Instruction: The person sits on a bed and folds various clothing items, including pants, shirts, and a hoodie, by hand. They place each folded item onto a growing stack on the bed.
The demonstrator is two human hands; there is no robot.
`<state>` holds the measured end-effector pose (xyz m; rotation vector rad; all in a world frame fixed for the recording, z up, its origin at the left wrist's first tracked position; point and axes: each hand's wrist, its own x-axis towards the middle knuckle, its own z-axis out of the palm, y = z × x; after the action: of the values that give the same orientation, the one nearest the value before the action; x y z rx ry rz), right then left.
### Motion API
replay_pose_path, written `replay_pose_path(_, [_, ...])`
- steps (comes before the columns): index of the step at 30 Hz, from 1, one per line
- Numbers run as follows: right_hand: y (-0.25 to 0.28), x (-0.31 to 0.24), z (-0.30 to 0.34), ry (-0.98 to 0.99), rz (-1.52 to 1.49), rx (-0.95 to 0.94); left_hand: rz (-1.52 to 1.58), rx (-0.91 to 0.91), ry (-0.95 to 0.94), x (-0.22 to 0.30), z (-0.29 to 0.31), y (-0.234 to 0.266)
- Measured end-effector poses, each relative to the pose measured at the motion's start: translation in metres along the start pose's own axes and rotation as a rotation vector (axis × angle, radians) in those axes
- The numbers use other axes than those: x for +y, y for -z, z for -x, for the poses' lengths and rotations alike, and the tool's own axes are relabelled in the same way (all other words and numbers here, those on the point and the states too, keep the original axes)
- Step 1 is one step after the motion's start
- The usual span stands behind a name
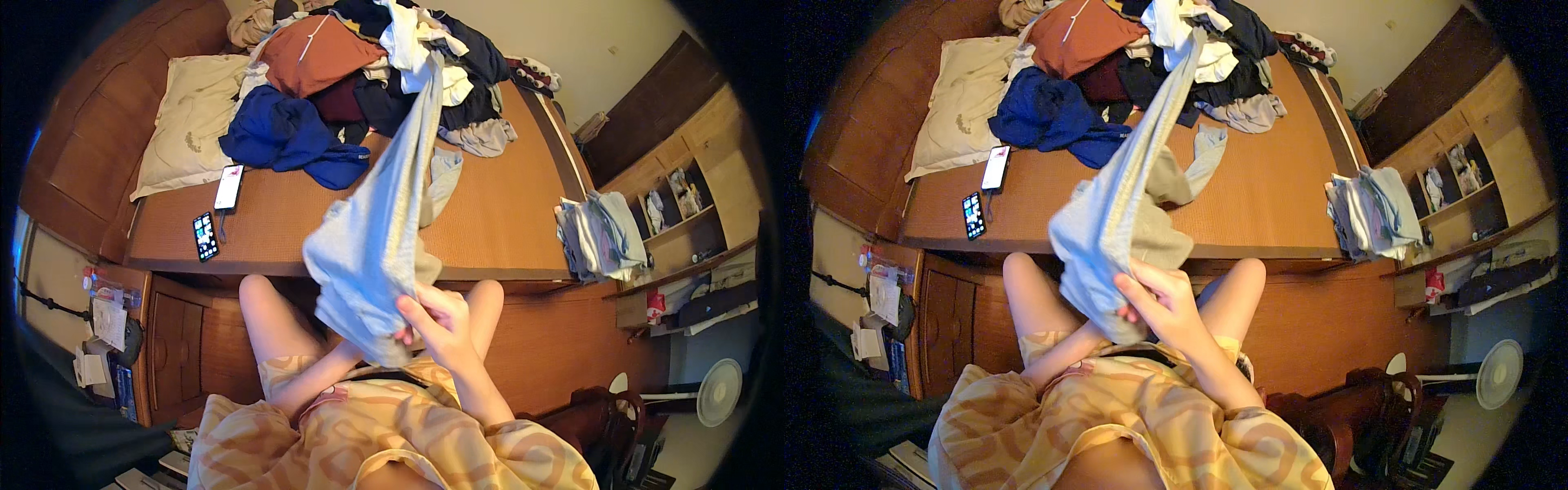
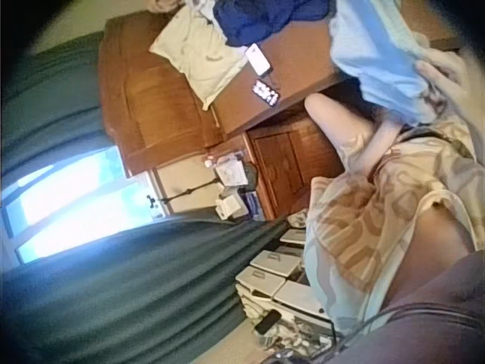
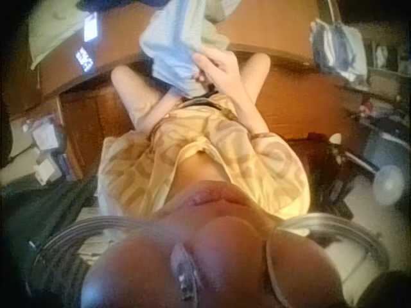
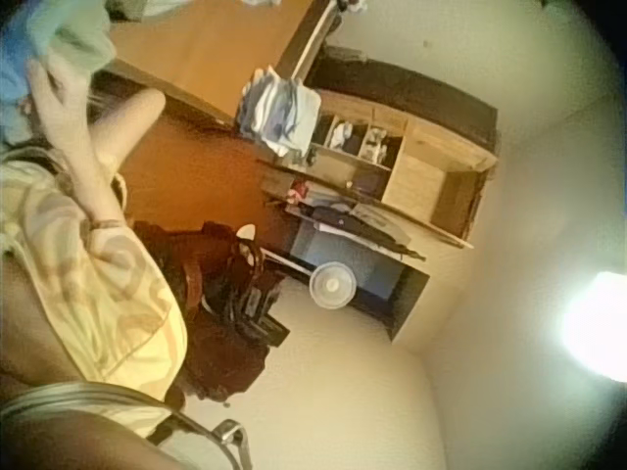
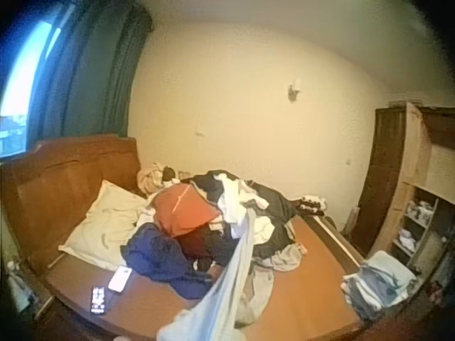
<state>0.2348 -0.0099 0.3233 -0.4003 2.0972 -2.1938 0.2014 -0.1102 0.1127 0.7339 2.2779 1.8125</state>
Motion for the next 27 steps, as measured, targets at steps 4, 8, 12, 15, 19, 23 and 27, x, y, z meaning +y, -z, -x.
replay_pose_path(4, [-0.02,-0.004,0.007,0.145,0.125,-0.194,0.045,0.048,0.031,-0.015,0.029,0.026])
replay_pose_path(8, [-0.045,0.004,0.015,0.403,0.073,-0.324,0.091,0.116,0.086,-0.022,0.053,0.067])
replay_pose_path(12, [-0.061,0.018,0.004,0.331,0.298,-0.334,0.215,0.39,0.161,-0.028,0.065,0.103])
replay_pose_path(15, [-0.054,0.023,-0.006,0.421,0.224,-0.281,0.418,0.576,0.185,-0.035,0.058,0.114])
replay_pose_path(19, [0.001,0.082,-0.009,0.186,0.259,-0.107,0.799,0.72,0.192,0.011,0.053,0.133])
replay_pose_path(23, [0.084,0.205,-0.044,0.093,0.627,0.198,0.971,0.605,0.228,0.058,0.069,0.166])
replay_pose_path(27, [0.125,0.281,-0.082,0.072,1.015,0.079,0.811,0.492,0.266,0.068,0.091,0.186])
